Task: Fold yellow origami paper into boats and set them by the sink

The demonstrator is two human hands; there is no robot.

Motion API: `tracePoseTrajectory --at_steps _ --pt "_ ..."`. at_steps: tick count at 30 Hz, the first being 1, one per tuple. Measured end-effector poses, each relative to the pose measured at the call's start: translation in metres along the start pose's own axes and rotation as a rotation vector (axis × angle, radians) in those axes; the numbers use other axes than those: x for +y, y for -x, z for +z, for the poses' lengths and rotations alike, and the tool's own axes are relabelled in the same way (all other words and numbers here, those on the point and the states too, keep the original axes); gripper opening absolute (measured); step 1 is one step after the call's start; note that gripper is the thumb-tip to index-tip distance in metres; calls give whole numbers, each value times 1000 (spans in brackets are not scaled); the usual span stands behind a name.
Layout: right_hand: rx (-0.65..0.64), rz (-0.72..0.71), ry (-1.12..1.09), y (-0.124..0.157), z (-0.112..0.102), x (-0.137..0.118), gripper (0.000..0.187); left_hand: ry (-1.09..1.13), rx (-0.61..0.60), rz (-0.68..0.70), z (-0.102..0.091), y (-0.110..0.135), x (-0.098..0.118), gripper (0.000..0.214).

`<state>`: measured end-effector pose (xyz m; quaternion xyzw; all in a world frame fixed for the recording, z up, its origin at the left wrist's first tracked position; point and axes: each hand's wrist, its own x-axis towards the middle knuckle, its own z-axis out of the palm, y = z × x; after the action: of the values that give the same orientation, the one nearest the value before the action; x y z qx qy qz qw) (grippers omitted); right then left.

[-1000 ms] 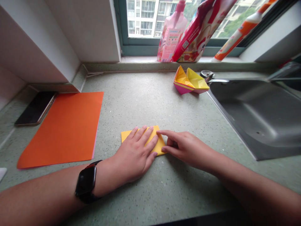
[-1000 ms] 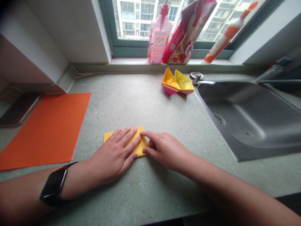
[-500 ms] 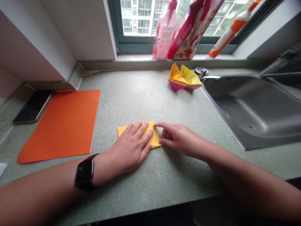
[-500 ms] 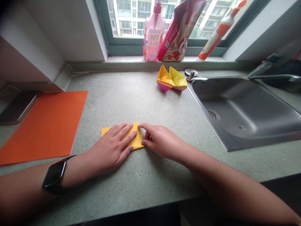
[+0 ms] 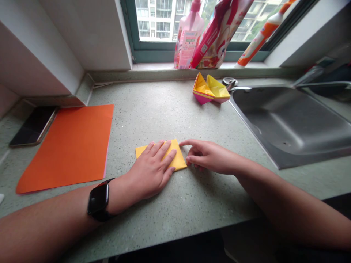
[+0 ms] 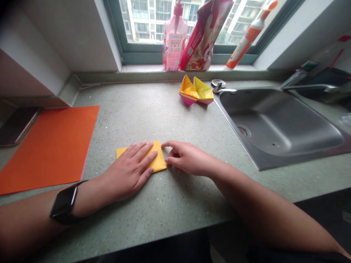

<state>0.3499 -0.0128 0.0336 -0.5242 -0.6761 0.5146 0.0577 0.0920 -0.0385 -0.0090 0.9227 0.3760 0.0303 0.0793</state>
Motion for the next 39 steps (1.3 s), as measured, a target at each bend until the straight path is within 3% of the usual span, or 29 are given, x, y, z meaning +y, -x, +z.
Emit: tracePoseTrajectory --at_steps 13,20,32,39 --pt "94 107 -313 6 18 5 76 99 107 -12 19 -1 -6 64" --pt "121 191 -315 4 20 -7 81 122 161 -4 24 -3 -9 66" --pt "161 200 -112 0 21 -13 83 118 177 10 27 -4 -10 67" --pt "277 56 330 4 29 -21 79 91 150 -3 22 -3 -8 65"
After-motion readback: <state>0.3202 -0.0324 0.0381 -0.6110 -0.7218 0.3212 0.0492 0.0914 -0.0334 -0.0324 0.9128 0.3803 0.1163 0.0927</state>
